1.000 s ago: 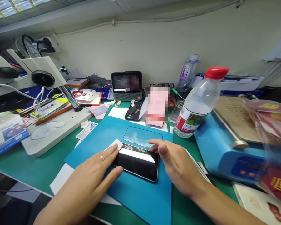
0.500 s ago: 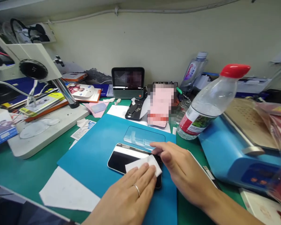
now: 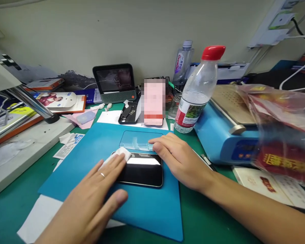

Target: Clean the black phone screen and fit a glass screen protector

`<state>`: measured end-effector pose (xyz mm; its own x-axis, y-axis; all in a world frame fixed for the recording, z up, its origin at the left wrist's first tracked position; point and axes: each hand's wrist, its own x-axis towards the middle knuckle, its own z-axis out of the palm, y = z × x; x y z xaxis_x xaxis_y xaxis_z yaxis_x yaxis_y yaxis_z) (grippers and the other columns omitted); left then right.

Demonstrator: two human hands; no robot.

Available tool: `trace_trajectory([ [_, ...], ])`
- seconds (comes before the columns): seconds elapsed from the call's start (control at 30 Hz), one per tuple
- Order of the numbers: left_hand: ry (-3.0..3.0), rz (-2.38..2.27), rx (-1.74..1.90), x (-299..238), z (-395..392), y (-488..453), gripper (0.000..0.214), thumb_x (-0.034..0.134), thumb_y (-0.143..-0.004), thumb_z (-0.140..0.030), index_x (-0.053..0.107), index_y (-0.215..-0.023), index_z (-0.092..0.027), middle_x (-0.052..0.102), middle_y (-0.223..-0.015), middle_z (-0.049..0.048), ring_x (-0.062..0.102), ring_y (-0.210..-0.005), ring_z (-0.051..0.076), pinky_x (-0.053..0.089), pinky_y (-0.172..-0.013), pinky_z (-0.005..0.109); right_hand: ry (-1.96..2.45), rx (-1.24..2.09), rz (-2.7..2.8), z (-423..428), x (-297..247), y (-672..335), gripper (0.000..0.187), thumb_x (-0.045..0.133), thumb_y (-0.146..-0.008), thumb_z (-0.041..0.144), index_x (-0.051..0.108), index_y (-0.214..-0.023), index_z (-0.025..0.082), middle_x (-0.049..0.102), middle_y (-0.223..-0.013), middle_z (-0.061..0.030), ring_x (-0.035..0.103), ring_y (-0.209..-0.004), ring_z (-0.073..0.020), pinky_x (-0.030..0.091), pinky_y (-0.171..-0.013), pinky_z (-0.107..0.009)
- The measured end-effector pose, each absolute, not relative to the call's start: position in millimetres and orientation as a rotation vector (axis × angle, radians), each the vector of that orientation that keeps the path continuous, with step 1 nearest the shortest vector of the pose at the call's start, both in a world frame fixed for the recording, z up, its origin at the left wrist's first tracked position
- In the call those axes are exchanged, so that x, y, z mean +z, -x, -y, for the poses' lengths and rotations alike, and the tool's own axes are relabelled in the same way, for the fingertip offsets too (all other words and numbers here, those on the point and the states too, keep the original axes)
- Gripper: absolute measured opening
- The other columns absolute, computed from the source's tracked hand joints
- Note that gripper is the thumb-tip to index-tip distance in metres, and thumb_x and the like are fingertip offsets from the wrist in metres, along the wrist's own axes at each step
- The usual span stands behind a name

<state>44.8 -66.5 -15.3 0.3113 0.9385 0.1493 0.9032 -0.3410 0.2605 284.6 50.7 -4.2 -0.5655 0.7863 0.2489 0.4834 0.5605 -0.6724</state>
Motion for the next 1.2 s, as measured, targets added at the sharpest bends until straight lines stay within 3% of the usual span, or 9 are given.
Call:
trace_trajectory([
  [0.1, -2.372, -1.859, 0.432, -8, 70, -35, 0.069, 0.023, -0.107, -0.058, 0.044, -0.154, -0.012, 0.044, -0.154, 0.0119, 0.050, -0.141, 0.033, 0.052, -0.109, 0.054, 1.081, 0.763, 2.272, -51, -3, -283, 0.040, 0.044, -0.104, 0.050, 0.073, -0.116, 0.026, 0.076, -0.112, -0.0058, 0.068, -0.108, -0.0256, 0.052, -0.097, -0.042],
  [0.2, -2.393, -1.882, 0.450, -9, 72, -42, 0.083, 0.020, -0.104, -0.066, 0.049, -0.150, -0.002, 0.044, -0.152, 0.0192, 0.051, -0.138, 0.038, 0.057, -0.101, 0.055, 1.137, 0.776, 2.276, -51, -2, -281, 0.041, 0.046, -0.103, 0.052, 0.074, -0.115, 0.025, 0.078, -0.109, -0.0063, 0.070, -0.104, -0.0269, 0.053, -0.096, -0.043],
  [0.33, -2.458, -1.759, 0.555, -22, 71, -79, 0.094, 0.027, -0.099, -0.075, 0.051, -0.147, 0.001, 0.042, -0.154, 0.0207, 0.046, -0.143, 0.038, 0.053, -0.108, 0.051, 1.175, 0.776, 2.200, -52, -3, -278, 0.045, 0.047, -0.101, 0.053, 0.074, -0.115, 0.021, 0.079, -0.094, -0.0067, 0.074, -0.088, -0.0256, 0.057, -0.087, -0.041],
  [0.4, -2.474, -1.698, 0.580, -30, 71, -102, 0.082, 0.039, -0.101, -0.065, 0.049, -0.148, 0.001, 0.041, -0.155, 0.0199, 0.044, -0.145, 0.035, 0.047, -0.115, 0.045, 1.178, 0.795, 2.207, -52, -3, -277, 0.045, 0.046, -0.101, 0.053, 0.075, -0.114, 0.021, 0.079, -0.093, -0.0066, 0.074, -0.088, -0.0251, 0.058, -0.086, -0.040],
  [0.53, -2.649, -1.674, 0.633, -42, 73, -132, 0.052, 0.049, -0.100, -0.029, 0.058, -0.140, 0.003, 0.051, -0.149, 0.0222, 0.054, -0.138, 0.035, 0.053, -0.109, 0.039, 1.183, 0.828, 2.244, -52, -6, -277, 0.044, 0.045, -0.102, 0.051, 0.074, -0.117, 0.022, 0.079, -0.099, -0.0064, 0.074, -0.093, -0.0250, 0.057, -0.086, -0.039],
  [0.67, -2.746, -1.594, 0.727, -43, 78, -132, 0.047, 0.044, -0.100, -0.026, 0.063, -0.137, -0.004, 0.060, -0.143, 0.0149, 0.064, -0.129, 0.030, 0.060, -0.099, 0.035, 1.166, 0.839, 2.255, -53, -8, -279, 0.041, 0.046, -0.102, 0.047, 0.073, -0.119, 0.022, 0.080, -0.105, -0.0061, 0.073, -0.098, -0.0246, 0.056, -0.089, -0.038],
  [0.8, -2.843, -1.497, 0.643, -40, 86, -110, 0.045, 0.039, -0.102, -0.021, 0.062, -0.138, -0.007, 0.058, -0.146, 0.0123, 0.060, -0.133, 0.026, 0.057, -0.102, 0.031, 1.148, 0.837, 2.263, -54, -8, -279, 0.039, 0.047, -0.102, 0.045, 0.074, -0.118, 0.022, 0.080, -0.106, -0.0055, 0.073, -0.100, -0.0248, 0.054, -0.092, -0.039],
  [1.0, -2.803, -1.560, 0.310, -23, 98, -65, 0.072, 0.054, -0.098, -0.047, 0.042, -0.154, -0.003, 0.042, -0.156, 0.0181, 0.051, -0.140, 0.032, 0.054, -0.106, 0.036, 1.146, 0.830, 2.265, -54, -9, -282, 0.038, 0.047, -0.102, 0.045, 0.073, -0.119, 0.022, 0.080, -0.106, -0.0049, 0.073, -0.100, -0.0250, 0.052, -0.092, -0.039],
  [1.2, -2.511, -1.904, 0.377, -8, 91, -51, 0.072, 0.034, -0.103, -0.064, 0.054, -0.148, -0.011, 0.051, -0.148, 0.0127, 0.060, -0.129, 0.032, 0.063, -0.091, 0.041, 1.140, 0.818, 2.259, -54, -9, -283, 0.038, 0.048, -0.102, 0.045, 0.073, -0.120, 0.023, 0.080, -0.109, -0.0057, 0.074, -0.100, -0.0262, 0.053, -0.090, -0.039],
])
